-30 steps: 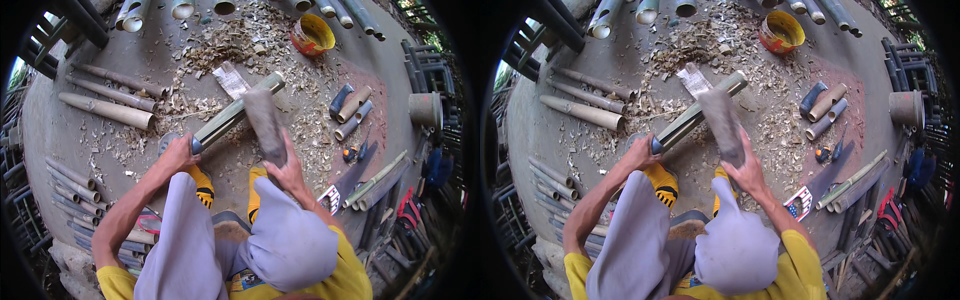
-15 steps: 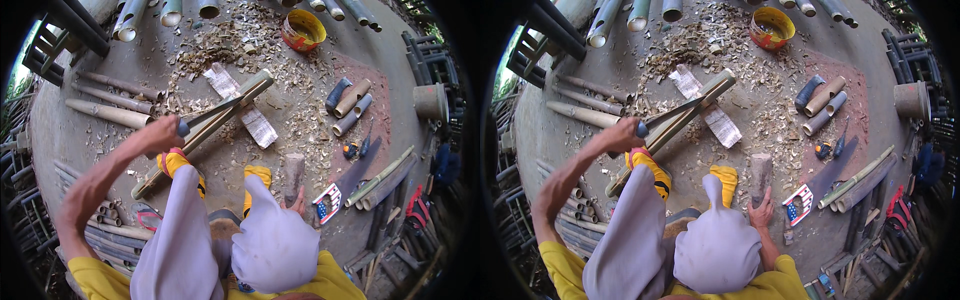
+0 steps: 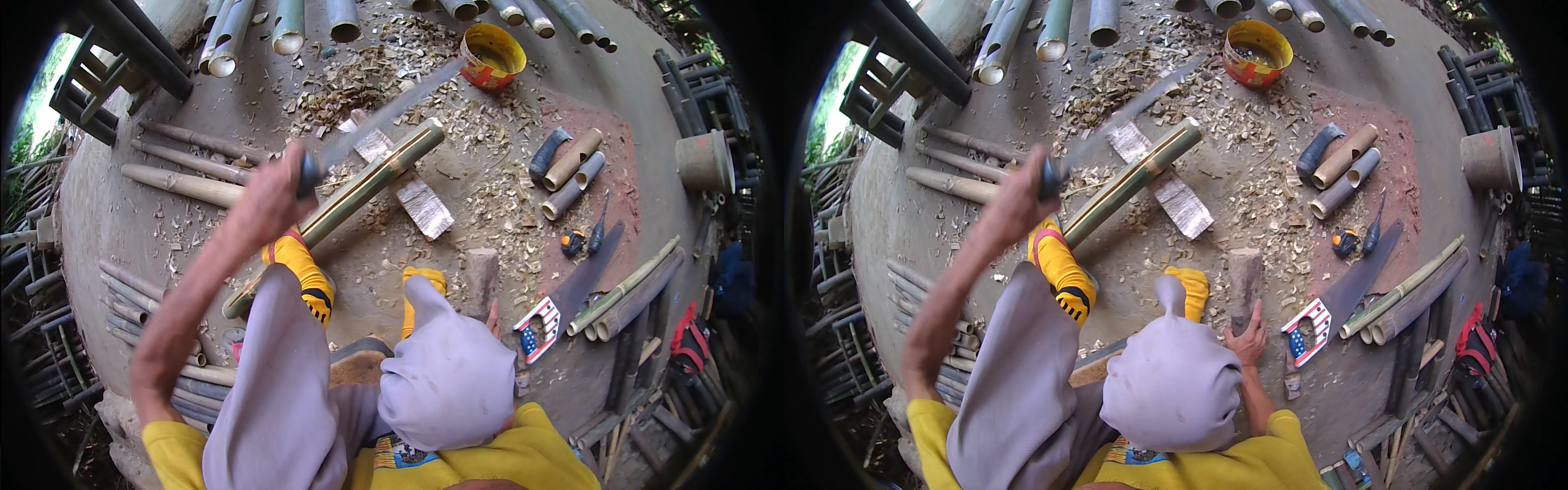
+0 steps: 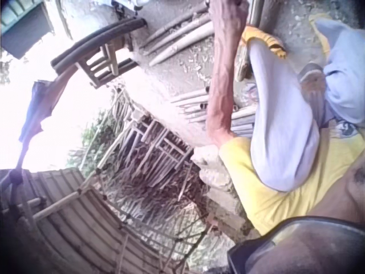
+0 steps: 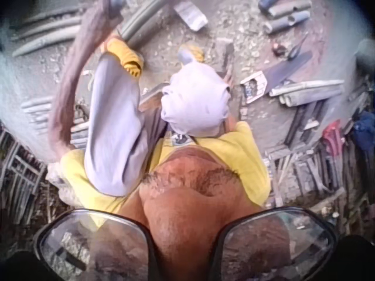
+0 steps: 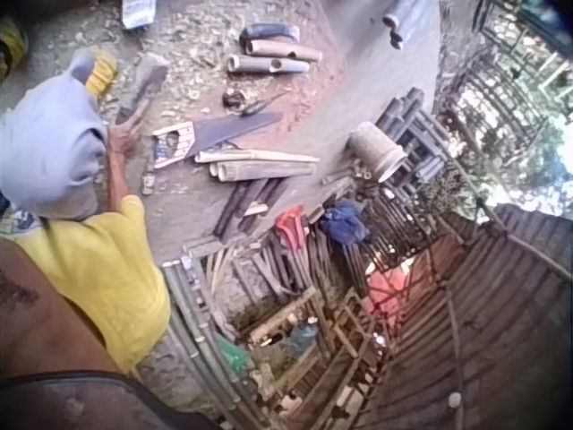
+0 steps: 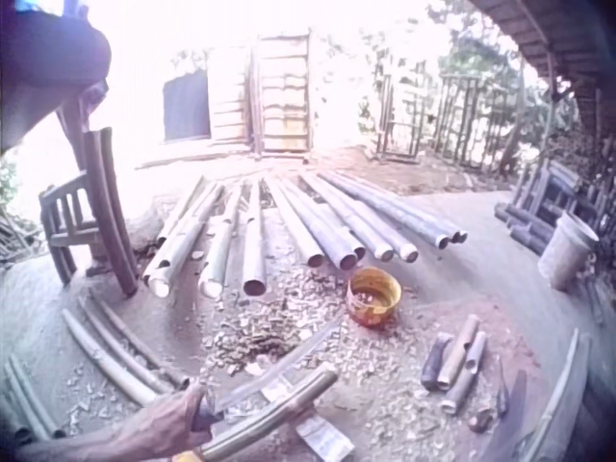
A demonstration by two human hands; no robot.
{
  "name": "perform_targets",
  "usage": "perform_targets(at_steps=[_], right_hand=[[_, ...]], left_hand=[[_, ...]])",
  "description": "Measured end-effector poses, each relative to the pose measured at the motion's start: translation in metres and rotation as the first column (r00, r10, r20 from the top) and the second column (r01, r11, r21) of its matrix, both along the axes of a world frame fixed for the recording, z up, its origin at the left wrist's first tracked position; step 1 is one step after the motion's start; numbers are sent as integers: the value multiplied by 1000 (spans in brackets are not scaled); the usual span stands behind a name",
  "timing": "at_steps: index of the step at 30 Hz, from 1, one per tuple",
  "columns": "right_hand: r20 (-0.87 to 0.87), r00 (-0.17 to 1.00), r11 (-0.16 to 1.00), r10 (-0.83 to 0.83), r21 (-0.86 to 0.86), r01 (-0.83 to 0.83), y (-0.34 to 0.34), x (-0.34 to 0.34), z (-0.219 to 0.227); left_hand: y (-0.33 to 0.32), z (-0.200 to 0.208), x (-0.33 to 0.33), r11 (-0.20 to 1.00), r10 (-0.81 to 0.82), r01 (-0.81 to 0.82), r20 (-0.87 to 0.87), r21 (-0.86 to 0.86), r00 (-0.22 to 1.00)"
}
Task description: The person sits on the ground and uses a wooden mallet to strike a knife, splitting a long bamboo pole lengthwise. They then use a chisel to further separate the split sections and clean the edges. Finally, they insert a smaller bamboo piece into a larger one to test the fit.
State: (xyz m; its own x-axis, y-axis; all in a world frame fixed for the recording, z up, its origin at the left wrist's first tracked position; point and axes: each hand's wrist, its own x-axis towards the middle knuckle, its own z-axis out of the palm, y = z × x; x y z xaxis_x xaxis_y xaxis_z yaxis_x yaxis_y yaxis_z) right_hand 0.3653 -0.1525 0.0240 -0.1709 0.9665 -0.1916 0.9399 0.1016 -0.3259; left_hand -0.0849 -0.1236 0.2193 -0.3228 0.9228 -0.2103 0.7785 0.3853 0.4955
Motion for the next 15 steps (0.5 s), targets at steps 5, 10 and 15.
perform_targets(at_steps=[5,10,15], right_hand=[[-21,1000,1000,9,0,-9,-2,1,2],[1,1000,997,-10,-79,10,0,-2,7],[-19,1000,1000,10,-22,-10,-1,-2,6]], left_hand=[[-58,-73,22,957,54,-35,55,-289,997],[-69,-91,17,946,60,-33,73,-322,996],[-69,-91,14,951,80,-34,138,-309,987]])
